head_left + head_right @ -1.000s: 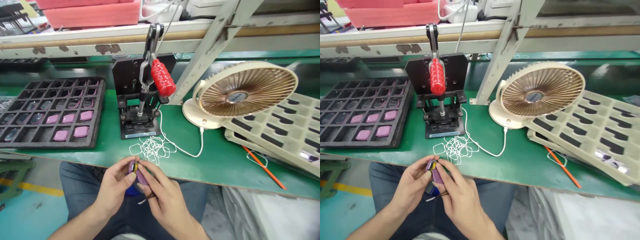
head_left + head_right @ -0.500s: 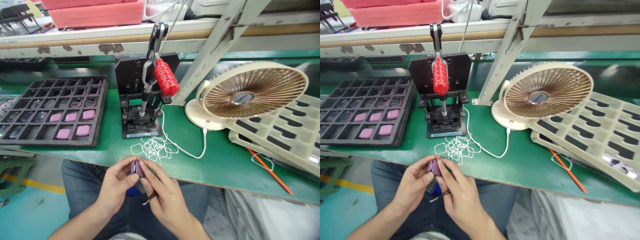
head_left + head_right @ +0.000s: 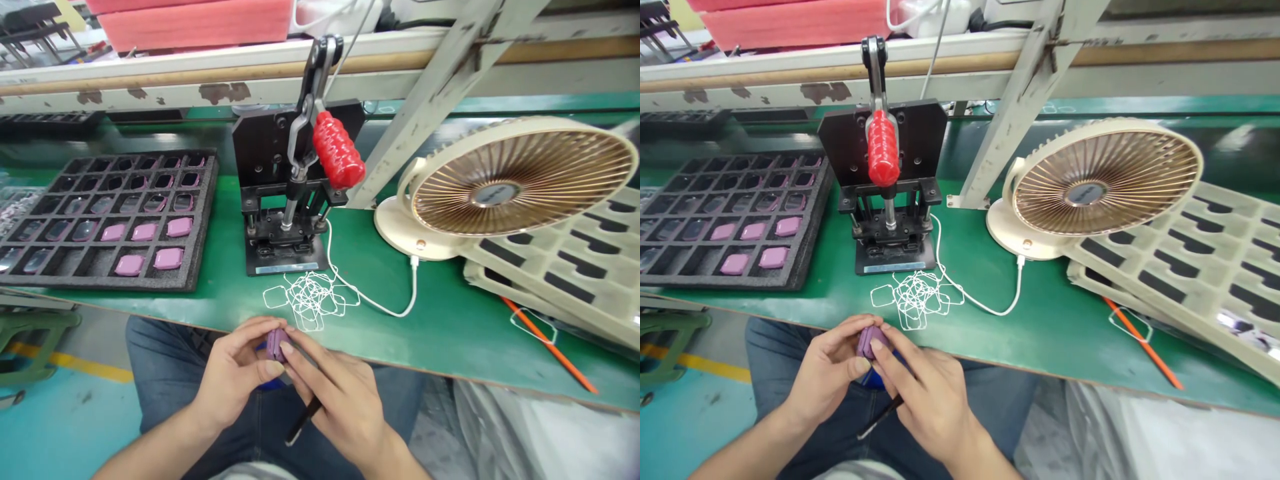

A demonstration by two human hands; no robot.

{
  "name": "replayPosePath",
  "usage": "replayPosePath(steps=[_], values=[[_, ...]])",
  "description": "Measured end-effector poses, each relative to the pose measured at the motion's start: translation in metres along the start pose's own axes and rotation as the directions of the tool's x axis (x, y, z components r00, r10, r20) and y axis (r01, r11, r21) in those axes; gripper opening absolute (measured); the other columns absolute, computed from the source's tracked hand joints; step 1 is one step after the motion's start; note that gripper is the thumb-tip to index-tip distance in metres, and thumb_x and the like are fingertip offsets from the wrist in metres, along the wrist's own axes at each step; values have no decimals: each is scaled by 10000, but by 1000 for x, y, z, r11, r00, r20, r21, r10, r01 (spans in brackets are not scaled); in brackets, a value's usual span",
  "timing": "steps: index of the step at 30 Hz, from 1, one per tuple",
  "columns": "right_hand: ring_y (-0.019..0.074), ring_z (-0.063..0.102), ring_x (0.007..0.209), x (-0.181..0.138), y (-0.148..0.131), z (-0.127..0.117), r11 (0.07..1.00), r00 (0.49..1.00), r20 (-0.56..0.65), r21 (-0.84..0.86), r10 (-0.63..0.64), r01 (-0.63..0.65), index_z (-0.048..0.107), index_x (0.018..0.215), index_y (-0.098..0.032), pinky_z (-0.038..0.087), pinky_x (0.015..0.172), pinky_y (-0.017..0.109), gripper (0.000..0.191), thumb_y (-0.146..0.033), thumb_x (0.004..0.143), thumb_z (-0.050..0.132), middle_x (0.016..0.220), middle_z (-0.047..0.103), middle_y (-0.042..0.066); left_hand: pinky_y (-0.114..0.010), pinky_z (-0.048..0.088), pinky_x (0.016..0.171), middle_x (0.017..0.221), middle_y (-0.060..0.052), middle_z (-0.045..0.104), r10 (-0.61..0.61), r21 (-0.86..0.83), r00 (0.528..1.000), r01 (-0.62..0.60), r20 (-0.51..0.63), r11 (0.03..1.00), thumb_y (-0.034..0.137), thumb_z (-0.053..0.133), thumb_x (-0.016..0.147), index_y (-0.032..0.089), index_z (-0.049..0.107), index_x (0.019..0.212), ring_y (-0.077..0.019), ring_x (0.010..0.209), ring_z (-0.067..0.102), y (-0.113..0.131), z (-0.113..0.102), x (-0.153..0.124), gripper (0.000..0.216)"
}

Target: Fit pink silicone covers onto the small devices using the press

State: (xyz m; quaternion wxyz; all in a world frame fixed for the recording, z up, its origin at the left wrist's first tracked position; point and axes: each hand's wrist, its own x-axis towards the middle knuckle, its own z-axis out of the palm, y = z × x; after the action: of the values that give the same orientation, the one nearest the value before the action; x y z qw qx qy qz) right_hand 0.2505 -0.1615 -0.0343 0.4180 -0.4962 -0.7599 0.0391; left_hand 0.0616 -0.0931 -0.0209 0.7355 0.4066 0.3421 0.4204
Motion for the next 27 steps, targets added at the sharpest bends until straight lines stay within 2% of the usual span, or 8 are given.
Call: replayPosePath(steps=[7, 11, 15, 17, 19, 22, 25, 27], values=[[244, 739, 1199, -6, 4, -1, 999, 998, 58, -17, -31, 32, 517, 1601, -180, 643, 785, 360, 587, -40, 1031, 518, 1557, 586, 189, -397, 570, 1107, 1302, -108, 776, 5, 6, 1000, -6, 7, 1000, 275, 971, 763, 300, 856, 1197, -305, 1254, 710, -1, 0, 1, 450], [234, 756, 1146, -8, -2, 4, 999, 996, 77, -24, 32, -31, 484, 1633, -202, 644, 793, 360, 671, 3, 994, 486, 1587, 556, 182, -359, 542, 1138, 1362, -98, 761, 7, 49, 1000, -7, 11, 999, 271, 923, 831, 316, 836, 1246, -289, 1315, 683, -1, 0, 1, 426], [220, 773, 1106, -6, -9, 15, 995, 996, -11, -53, 89, -89, 527, 1600, -236, 649, 846, 350, 624, -4, 1022, 499, 1556, 595, 157, -340, 499, 1184, 1486, -92, 692, 33, 98, 999, -32, -5, 995, 309, 844, 918, 310, 802, 1314, -281, 1396, 631, -2, 5, -2, 398], [230, 765, 1142, -1, -13, 16, 991, 988, -80, -21, 133, -135, 566, 1543, -232, 652, 890, 341, 513, -93, 1050, 603, 1488, 656, 143, -293, 538, 1120, 1382, -81, 751, 27, 125, 996, -17, -79, 992, 329, 820, 943, 302, 821, 1273, -239, 1278, 705, -4, 8, -4, 331], [252, 751, 1161, 6, -15, 14, 971, 963, -130, 55, 238, -233, 601, 1443, -210, 651, 902, 348, 407, -228, 1048, 695, 1374, 709, 146, -264, 585, 1022, 1201, -60, 826, -8, 90, 992, 20, -129, 996, 329, 798, 965, 308, 841, 1217, -194, 1104, 773, -5, 8, -4, 256], [210, 739, 903, 15, -17, 5, 927, 937, -36, 164, 349, -338, 627, 1234, -217, 599, 714, 312, 202, -316, 1063, 669, 1047, 713, 82, -266, 616, 951, 1056, -45, 862, -4, -12, 995, 3, -99, 1000, 298, 844, 925, 308, 868, 1127, -181, 975, 803, -4, 5, -3, 204], [158, 619, 666, 17, -16, -2, 948, 964, 114, 188, 239, -257, 617, 1155, -220, 445, 578, 293, 94, -241, 1102, 543, 828, 633, 9, -236, 615, 926, 1019, -42, 865, 24, -44, 998, -27, -58, 999, 260, 890, 874, 288, 886, 1047, -164, 942, 803, -1, 4, 0, 175], [157, 587, 651, 16, -15, -1, 966, 981, 114, 188, 156, -176, 614, 1149, -204, 407, 591, 306, 110, -186, 1096, 519, 817, 631, 11, -238, 618, 919, 985, -46, 863, 36, -62, 999, -37, -22, 997, 262, 896, 867, 277, 891, 1021, -163, 929, 801, 0, 5, 0, 155]])
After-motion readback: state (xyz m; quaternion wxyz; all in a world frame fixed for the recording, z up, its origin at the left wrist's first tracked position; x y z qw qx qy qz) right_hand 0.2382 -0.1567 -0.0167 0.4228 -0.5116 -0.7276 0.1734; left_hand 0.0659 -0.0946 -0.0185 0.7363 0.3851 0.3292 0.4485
